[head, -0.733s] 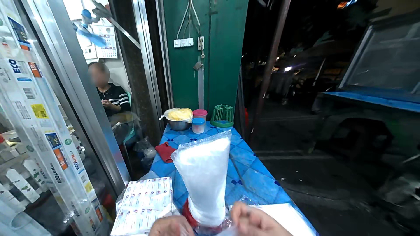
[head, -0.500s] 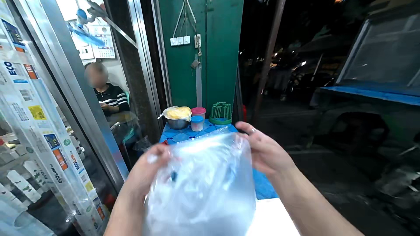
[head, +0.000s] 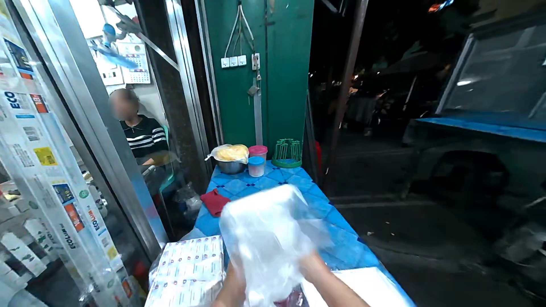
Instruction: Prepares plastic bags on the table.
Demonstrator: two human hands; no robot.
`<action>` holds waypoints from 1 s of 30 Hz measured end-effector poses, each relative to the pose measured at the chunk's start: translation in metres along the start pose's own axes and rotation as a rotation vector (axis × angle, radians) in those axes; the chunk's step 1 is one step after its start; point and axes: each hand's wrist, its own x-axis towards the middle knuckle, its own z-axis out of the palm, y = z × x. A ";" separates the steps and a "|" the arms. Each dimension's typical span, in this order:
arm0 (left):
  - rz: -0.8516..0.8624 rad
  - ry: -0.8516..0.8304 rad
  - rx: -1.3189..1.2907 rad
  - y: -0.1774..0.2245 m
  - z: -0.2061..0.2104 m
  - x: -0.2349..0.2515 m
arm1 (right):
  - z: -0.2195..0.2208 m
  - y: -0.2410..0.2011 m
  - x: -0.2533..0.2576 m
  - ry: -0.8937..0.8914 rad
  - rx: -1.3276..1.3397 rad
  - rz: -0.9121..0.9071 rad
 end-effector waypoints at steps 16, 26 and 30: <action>-0.102 0.008 0.583 -0.040 -0.007 -0.008 | 0.012 0.066 -0.018 0.019 0.013 0.017; 0.078 -0.008 0.604 -0.013 -0.002 0.024 | 0.002 0.038 -0.011 -0.055 -0.726 -0.031; 0.067 -0.070 0.499 -0.004 -0.003 0.033 | -0.003 0.041 0.005 -0.068 -0.623 -0.201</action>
